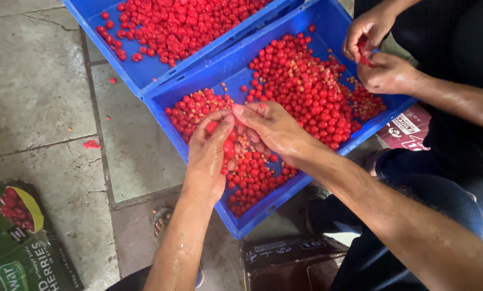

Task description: The person sits on the floor and uses both hands to squeeze and separate the seeds from the red berry fruit. The seeds and pulp fall into a blue crate below. Another person works alongside in a similar manner.

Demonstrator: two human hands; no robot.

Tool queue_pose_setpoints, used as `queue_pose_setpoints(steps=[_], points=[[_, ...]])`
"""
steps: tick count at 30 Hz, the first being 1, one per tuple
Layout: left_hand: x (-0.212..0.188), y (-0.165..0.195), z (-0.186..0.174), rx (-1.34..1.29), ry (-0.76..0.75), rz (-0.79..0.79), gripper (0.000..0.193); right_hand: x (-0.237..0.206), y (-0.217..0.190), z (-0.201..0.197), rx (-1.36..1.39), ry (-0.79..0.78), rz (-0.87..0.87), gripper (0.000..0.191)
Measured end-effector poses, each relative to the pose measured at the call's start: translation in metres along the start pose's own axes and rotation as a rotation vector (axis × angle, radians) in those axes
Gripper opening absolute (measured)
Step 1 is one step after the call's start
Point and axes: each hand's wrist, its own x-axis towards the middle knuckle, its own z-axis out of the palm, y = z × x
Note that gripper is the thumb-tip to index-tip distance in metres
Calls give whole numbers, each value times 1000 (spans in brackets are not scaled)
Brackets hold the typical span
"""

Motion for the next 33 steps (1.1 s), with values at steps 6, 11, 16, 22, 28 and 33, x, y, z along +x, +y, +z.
queue_pose_setpoints(steps=[6,11,16,22,28,33], points=[[0,2,4,59,11,-2,24,-1,6,-2,68,39,-49,42],[-1,9,7,113,-36,36,23,-3,2,-1,66,59,-1,47],[-3,12,10,142,-40,18,19,-2,-6,0,-17,97,50,44],[-3,19,2,186,-104,50,20,-5,-16,-11,135,-130,73,27],[-1,22,3,22,-35,-100,35,2,-11,-8,-14,-31,100,22],[-3,21,1,18,-201,-85,34,3,-3,-10,62,-75,16,19]])
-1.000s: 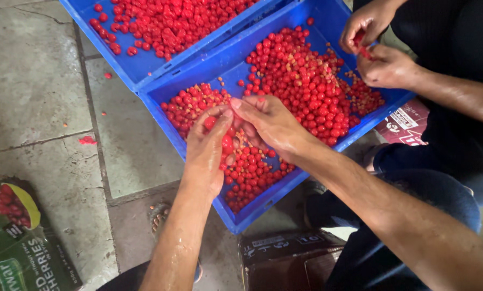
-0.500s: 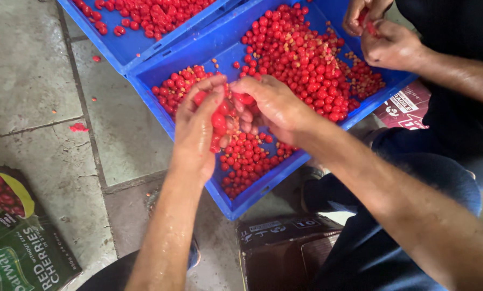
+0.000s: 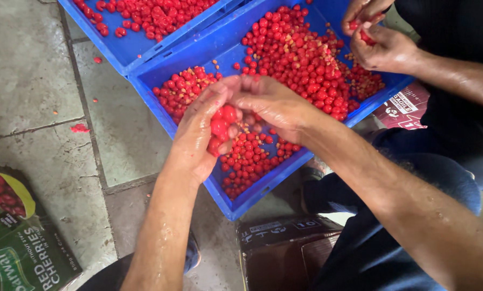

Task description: The person sits on the floor and uses both hands to squeeze and separate the seeds from the red berry fruit. The seeds and pulp fall into a blue crate below. Another person works alongside in a similar manner.

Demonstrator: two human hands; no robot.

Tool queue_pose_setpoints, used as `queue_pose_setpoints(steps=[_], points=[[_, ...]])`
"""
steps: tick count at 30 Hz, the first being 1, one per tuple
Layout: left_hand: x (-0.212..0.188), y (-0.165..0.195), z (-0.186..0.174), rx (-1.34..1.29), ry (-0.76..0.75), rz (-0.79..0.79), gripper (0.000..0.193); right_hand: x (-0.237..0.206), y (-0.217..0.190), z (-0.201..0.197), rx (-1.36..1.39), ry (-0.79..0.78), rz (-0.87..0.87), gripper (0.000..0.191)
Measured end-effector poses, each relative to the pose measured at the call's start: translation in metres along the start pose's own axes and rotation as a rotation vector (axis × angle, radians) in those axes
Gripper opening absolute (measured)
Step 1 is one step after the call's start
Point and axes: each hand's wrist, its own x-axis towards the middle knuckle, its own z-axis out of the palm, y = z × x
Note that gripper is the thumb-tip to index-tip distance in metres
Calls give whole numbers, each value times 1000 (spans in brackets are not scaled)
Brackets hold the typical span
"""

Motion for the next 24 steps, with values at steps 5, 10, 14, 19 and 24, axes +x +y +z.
queue_pose_setpoints(steps=[5,10,14,19,24], points=[[6,-8,-3,33,176,43,27,1,3,2,-28,105,21,33],[9,-18,-4,2,131,68,23,-2,4,8,38,75,2,34],[10,-17,-8,22,114,40,20,-9,-1,8,195,27,15,27],[13,-11,-10,78,345,18,27,-7,-11,5,260,-57,70,17],[8,-5,-7,-16,62,-29,45,0,-2,7,34,58,81,26]])
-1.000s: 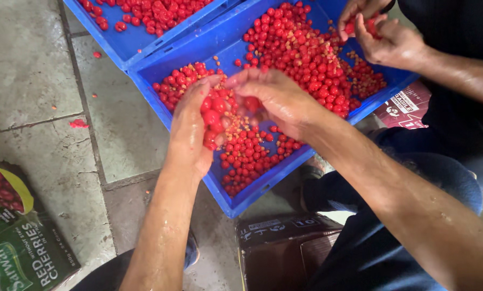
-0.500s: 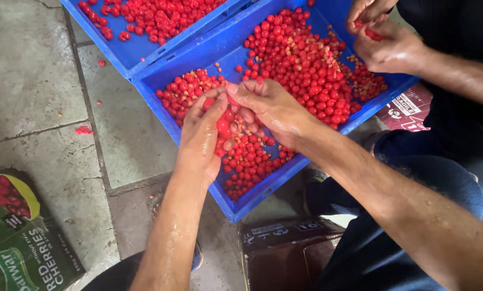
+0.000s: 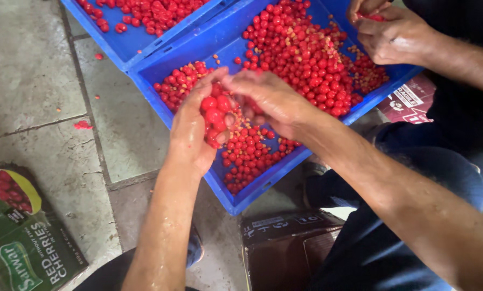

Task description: The person sits on the floor and uses both hands to squeeze and separate the seeds from the red berry fruit. The seeds and pulp fall into a blue crate below. Another person works alongside in a similar manner.

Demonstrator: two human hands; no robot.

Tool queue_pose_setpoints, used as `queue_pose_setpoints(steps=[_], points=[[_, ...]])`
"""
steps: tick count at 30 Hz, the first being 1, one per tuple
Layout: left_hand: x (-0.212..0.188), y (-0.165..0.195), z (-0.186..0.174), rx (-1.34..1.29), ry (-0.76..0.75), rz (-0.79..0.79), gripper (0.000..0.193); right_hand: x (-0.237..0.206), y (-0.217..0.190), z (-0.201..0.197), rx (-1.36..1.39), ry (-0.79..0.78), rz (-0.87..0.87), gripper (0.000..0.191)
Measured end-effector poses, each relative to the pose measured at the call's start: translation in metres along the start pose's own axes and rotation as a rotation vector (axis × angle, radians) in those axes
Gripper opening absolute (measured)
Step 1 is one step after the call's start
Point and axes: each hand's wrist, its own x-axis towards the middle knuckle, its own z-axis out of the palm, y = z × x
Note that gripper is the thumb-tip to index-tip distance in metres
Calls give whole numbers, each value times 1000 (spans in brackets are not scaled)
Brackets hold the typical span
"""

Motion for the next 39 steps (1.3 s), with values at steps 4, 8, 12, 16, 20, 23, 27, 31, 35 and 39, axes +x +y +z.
queue_pose_setpoints(steps=[4,8,12,16,20,23,27,31,35,39], points=[[-2,6,2,-54,-110,-69,54,4,5,-2,8,-96,-54,28],[0,11,-2,-49,133,20,53,7,2,-4,-28,36,-125,31],[-1,1,-1,29,133,94,35,3,2,0,-111,-35,-90,30],[-2,-2,1,114,157,96,26,0,1,2,-99,-27,-45,33],[-2,2,6,118,141,93,24,-2,-3,0,6,-53,-76,30],[-5,4,11,137,101,108,24,-4,-5,-1,108,-70,-53,36],[-7,-3,17,194,93,197,22,-4,-5,0,85,-21,-18,35],[-8,-5,15,87,86,168,22,3,-2,-3,117,5,-26,32],[-5,-6,15,199,106,195,23,6,1,-7,208,-92,-101,28],[-1,0,13,177,207,182,26,6,0,-8,242,-30,-45,18]])
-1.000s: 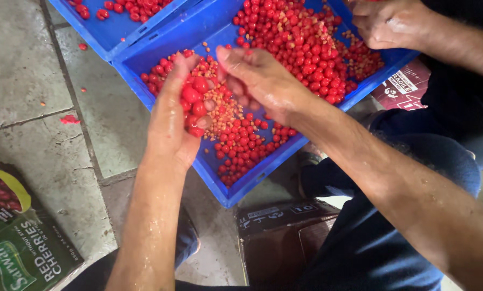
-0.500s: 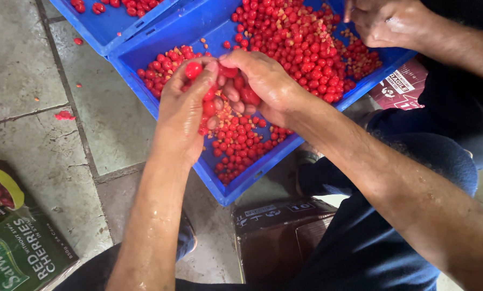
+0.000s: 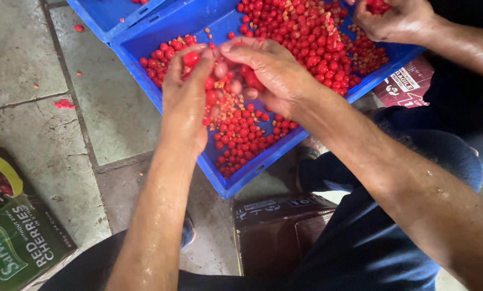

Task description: The person sits on the floor and uses both hands to squeeze and separate the seeds from the red berry fruit. The seeds and pulp fall into a blue crate below. Another person works alongside in a similar manner.

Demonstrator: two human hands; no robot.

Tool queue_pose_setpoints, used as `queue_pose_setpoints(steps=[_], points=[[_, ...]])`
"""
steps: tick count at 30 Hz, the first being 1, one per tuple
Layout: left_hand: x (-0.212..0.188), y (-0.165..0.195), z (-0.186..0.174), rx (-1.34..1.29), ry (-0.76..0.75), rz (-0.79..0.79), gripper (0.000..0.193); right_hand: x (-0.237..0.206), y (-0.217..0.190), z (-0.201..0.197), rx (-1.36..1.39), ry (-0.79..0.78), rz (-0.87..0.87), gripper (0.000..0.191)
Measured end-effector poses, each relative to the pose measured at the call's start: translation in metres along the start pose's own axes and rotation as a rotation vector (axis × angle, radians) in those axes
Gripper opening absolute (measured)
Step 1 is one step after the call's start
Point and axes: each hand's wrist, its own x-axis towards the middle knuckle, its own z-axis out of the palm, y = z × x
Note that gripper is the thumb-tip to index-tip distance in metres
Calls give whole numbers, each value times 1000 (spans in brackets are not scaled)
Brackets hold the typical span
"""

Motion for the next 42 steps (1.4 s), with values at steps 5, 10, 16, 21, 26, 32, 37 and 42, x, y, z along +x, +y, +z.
queue_pose_setpoints(steps=[5,10,16,21,26,32,37,42], points=[[5,6,-8,-147,-139,-110,38,-1,-2,1,-79,-8,-8,21],[7,3,-9,-173,-280,-82,41,0,1,1,-103,-65,-52,21],[8,-7,-9,-154,-122,-75,24,-3,1,5,-305,43,-70,41],[7,-13,-6,-190,-152,-66,19,-7,-1,8,-250,-1,-59,40],[3,-5,-6,-174,-213,-43,19,-8,-7,8,-123,-38,-18,33],[6,-2,-9,-49,-109,1,16,-14,-11,9,-10,-130,-25,12],[12,3,-15,-106,55,42,25,-9,-9,8,138,-69,-76,22],[8,2,-14,-122,-176,88,25,-3,2,8,-190,-92,-161,25]])
